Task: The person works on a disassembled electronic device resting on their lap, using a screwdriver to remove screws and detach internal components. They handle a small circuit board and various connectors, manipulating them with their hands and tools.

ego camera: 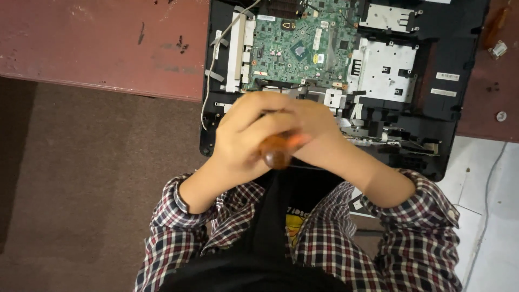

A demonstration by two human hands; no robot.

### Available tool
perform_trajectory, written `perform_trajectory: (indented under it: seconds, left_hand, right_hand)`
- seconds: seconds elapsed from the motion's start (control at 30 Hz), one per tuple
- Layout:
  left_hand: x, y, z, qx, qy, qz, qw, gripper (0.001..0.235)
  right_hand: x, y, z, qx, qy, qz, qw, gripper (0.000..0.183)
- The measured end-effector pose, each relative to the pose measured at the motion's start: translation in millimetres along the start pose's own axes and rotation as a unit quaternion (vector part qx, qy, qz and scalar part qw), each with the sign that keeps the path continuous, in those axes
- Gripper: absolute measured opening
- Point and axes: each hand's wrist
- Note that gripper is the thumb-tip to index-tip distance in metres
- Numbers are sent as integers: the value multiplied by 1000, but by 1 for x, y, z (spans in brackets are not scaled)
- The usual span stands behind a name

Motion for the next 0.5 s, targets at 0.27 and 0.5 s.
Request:
perform_trajectory:
  seconds: [0.27,0.5]
  left_hand:
    - [13,-6,-5,111,101,48,987,31]
    - [-3,-11,-6,195,38,65,978,38]
  right_hand:
    - [-115,-55,-116,767,-328,-511,208,25]
    - [-113,-75,-106,716,-358,-415,433,11]
Point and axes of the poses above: each hand's wrist, its own x-axis away from the middle knuckle, its own z-axis out of the back of the hand, y = z × x, and after that the axes turned 2 degrees about -z, right-handed
